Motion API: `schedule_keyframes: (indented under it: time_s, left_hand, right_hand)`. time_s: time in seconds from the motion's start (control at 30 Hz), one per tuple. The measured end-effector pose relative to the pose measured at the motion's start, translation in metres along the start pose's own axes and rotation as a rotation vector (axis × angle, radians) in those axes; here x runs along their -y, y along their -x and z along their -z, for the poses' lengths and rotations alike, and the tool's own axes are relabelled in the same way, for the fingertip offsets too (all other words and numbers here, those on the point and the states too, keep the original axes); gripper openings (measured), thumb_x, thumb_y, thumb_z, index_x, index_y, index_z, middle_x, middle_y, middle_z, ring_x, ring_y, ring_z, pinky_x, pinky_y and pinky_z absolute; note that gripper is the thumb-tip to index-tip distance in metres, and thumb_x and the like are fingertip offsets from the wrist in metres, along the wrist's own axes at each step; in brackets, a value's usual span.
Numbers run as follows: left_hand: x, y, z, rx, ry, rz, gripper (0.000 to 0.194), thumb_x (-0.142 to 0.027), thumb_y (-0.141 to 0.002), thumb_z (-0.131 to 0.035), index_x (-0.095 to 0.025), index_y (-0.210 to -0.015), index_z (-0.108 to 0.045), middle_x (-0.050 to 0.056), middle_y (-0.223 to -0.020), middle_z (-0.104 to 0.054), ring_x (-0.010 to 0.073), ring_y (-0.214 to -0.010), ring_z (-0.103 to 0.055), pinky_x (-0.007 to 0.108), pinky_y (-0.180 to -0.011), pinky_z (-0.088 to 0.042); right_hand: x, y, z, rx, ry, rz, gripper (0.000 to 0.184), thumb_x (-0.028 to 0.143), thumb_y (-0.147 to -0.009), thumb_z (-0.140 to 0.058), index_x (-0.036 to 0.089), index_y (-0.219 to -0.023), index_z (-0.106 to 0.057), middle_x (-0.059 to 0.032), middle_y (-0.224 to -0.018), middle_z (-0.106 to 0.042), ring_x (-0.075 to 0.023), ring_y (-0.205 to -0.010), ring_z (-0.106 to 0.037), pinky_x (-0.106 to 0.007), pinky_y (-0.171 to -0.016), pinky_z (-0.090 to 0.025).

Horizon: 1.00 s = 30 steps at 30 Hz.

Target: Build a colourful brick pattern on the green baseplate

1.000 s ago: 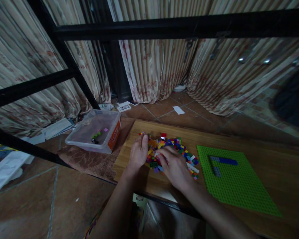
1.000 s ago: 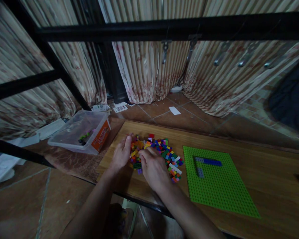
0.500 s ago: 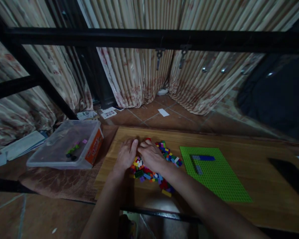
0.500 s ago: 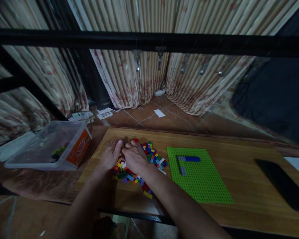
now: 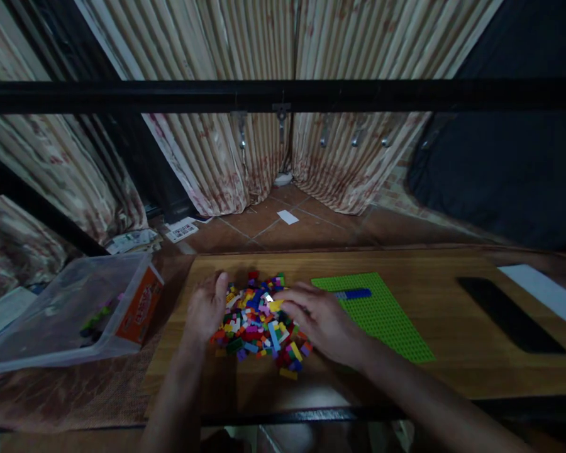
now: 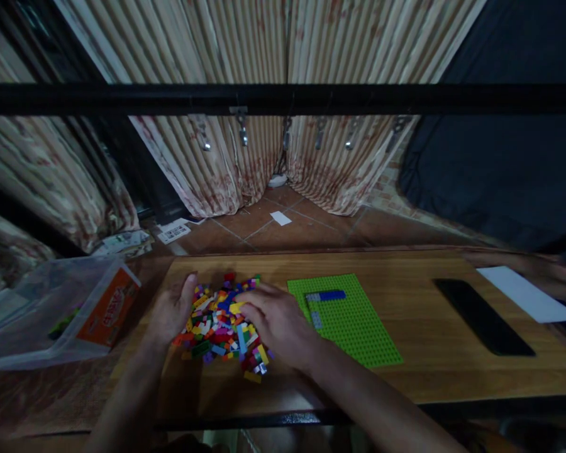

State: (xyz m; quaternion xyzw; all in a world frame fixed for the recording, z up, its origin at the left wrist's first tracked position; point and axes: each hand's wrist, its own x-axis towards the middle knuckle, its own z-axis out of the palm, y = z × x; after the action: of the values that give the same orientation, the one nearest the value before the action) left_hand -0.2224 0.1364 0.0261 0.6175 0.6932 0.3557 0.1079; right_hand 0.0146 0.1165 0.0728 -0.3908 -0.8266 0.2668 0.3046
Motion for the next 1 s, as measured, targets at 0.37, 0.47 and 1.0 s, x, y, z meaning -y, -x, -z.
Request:
schedule_keyframes:
  time_s: [0.37,0.47,1.0]
  left_hand:
    - [-0.098,0.027,-0.059,0.022,0.101,-0.307,0.028,-0.034,-0.091,-0.048,-0.019,-0.11,-0.062,0.008,-0.109,-0.067,0.0211,-0.106,-0.059,0.037,-0.097,-0.045]
    - [-0.122,0.042,-0.083,0.143,0.105,-0.39,0.025,-0.028,-0.09,-0.049,-0.02,-0.111,-0.061,0.007,-0.111,-0.066,0.0202,-0.108,-0.057,0.036,-0.098,-0.045]
    - [-0.134,0.064,-0.114,0.377,0.063,-0.403,0.043,-0.015,-0.083,-0.055,-0.02,-0.125,-0.05,0.008,-0.122,-0.058,0.0221,-0.117,-0.052,0.041,-0.101,-0.044]
  right_hand:
    - [-0.134,0.102,0.101,-0.543,-0.421,-0.79,0.041,0.054,-0.067,-0.069,0.016,-0.083,-0.07,-0.0027,-0.06,-0.064,-0.0139,-0.054,-0.056,-0.025,-0.048,-0.042]
    - [-0.14,0.104,0.102,-0.492,-0.543,-0.817,0.038,0.049,-0.063,-0.073,0.017,-0.084,-0.07,-0.0012,-0.06,-0.064,-0.0135,-0.055,-0.057,-0.024,-0.049,-0.044]
    - [-0.124,0.097,0.082,0.118,-0.277,-0.535,0.021,0.034,-0.086,-0.053,0.022,-0.094,-0.067,0.0001,-0.077,-0.066,-0.0144,-0.069,-0.056,-0.027,-0.062,-0.041]
